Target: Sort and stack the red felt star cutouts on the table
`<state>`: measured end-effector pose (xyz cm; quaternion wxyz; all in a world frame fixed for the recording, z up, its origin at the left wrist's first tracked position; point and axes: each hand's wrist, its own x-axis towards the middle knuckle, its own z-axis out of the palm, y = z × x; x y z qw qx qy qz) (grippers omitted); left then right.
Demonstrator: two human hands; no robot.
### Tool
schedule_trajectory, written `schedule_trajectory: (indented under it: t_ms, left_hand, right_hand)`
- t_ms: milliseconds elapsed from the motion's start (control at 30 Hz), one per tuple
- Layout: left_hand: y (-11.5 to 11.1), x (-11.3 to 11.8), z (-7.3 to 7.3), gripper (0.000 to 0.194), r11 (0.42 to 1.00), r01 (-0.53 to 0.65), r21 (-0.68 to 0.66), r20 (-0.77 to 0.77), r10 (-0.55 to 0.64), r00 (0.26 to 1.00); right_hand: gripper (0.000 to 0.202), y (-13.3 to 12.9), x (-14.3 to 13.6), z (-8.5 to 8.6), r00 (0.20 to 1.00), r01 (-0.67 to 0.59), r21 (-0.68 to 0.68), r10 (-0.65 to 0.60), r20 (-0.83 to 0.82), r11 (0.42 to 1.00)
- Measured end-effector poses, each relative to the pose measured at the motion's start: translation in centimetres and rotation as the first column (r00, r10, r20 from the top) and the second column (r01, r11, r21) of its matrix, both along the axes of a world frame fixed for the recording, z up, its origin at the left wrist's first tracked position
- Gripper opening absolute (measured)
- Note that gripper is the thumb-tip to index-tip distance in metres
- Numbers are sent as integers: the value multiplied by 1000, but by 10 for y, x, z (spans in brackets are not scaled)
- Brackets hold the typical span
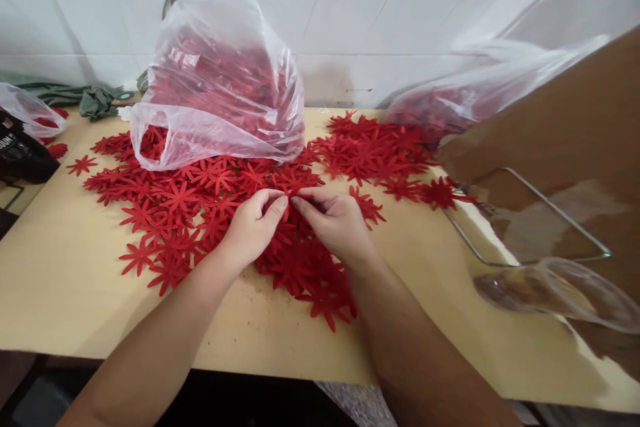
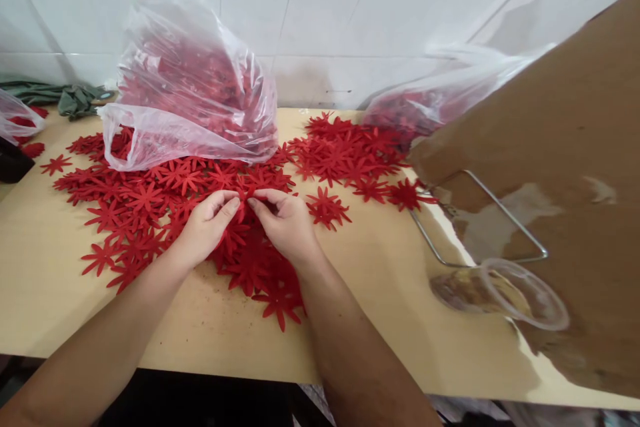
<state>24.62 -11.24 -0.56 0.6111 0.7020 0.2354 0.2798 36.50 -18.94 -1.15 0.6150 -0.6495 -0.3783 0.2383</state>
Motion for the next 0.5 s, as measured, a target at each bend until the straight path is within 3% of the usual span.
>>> schedule_trajectory:
  t_ms: [133, 300, 500]
  left_hand:
    - [5, -1, -1, 25, 999, -36, 12, -22, 36, 999]
    - [5, -2, 2, 20, 999, -14, 41, -84, 17, 996]
    - [6, -3, 2, 21, 999, -12, 30, -73, 14, 997]
  right_hand:
    - [22, 3, 3, -3, 994, 111, 42, -110, -29, 993]
    - [28, 1, 4, 0, 991, 119, 50, -116, -66, 992]
    - [29, -2, 5, 0, 987, 142, 29, -143, 71, 989]
